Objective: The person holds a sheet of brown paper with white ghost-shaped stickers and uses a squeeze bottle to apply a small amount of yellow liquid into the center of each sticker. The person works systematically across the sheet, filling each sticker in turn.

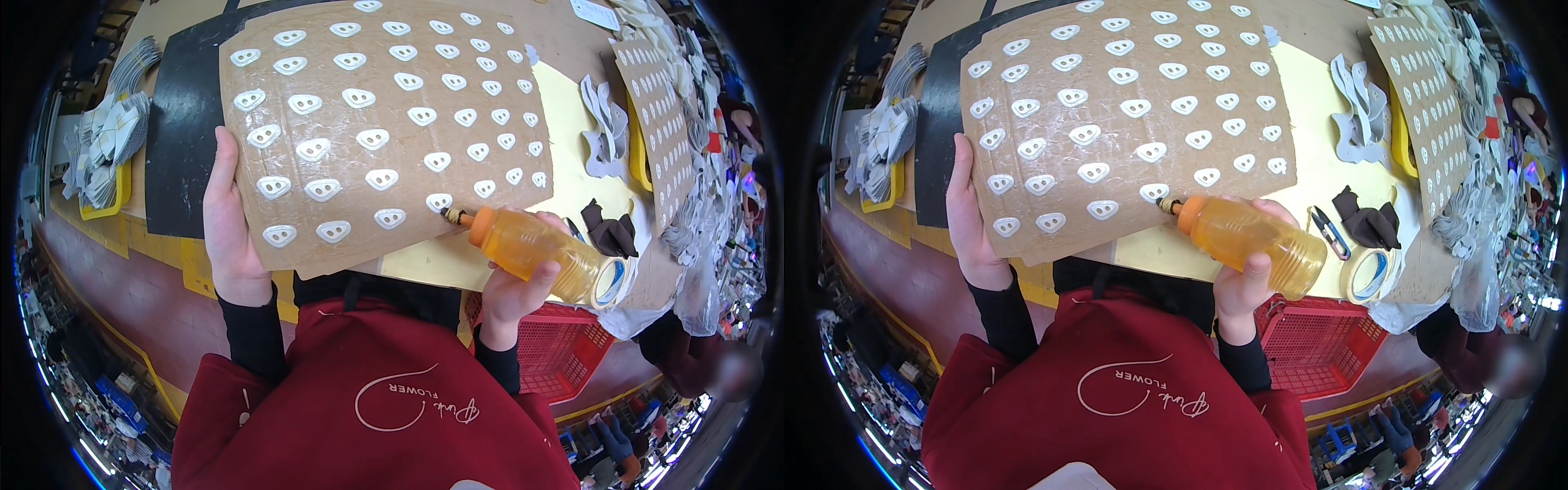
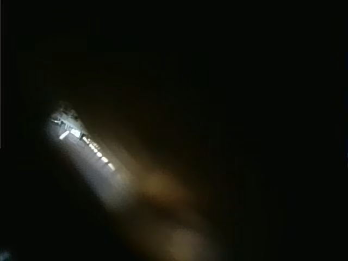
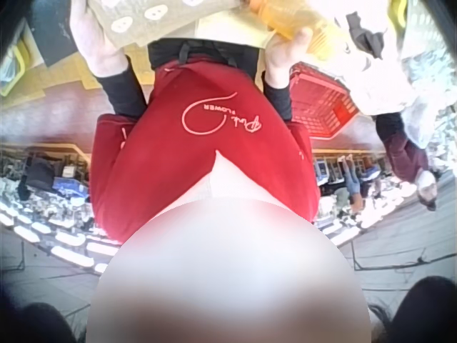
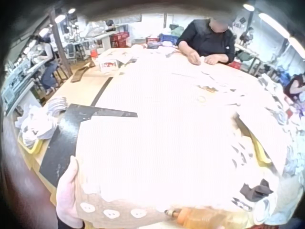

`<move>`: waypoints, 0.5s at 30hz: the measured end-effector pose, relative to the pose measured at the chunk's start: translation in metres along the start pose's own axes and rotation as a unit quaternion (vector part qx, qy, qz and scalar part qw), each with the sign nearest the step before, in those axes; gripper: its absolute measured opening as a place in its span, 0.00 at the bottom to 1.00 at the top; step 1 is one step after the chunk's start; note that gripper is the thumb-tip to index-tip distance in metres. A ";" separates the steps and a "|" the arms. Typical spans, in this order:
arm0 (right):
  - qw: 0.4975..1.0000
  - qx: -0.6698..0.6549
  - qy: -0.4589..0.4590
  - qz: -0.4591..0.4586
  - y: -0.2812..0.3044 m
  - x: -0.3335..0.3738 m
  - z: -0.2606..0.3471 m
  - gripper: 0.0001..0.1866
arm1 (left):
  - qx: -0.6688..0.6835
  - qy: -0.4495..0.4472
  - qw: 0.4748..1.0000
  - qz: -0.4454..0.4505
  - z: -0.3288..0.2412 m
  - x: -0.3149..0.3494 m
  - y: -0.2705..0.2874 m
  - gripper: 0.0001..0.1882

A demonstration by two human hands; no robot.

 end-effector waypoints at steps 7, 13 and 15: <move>0.999 0.007 0.036 0.001 -0.006 0.006 0.005 0.35 | 0.000 -0.002 1.000 0.001 0.000 0.000 -0.001 0.24; 0.993 0.068 0.089 0.026 -0.011 0.010 0.010 0.34 | -0.004 -0.005 1.000 -0.002 0.001 0.002 -0.003 0.24; 0.992 0.074 0.093 0.036 -0.011 0.012 0.011 0.34 | -0.012 -0.011 1.000 -0.008 0.001 0.002 -0.002 0.24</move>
Point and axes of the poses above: each hand's wrist, its own x-axis away from the middle knuckle, its own y-axis out of the back of the hand, z = x × y, the point moved 6 cm from there along -x, towards the middle knuckle, and after that the axes turned 4 degrees about x, right-handed, at the moved point
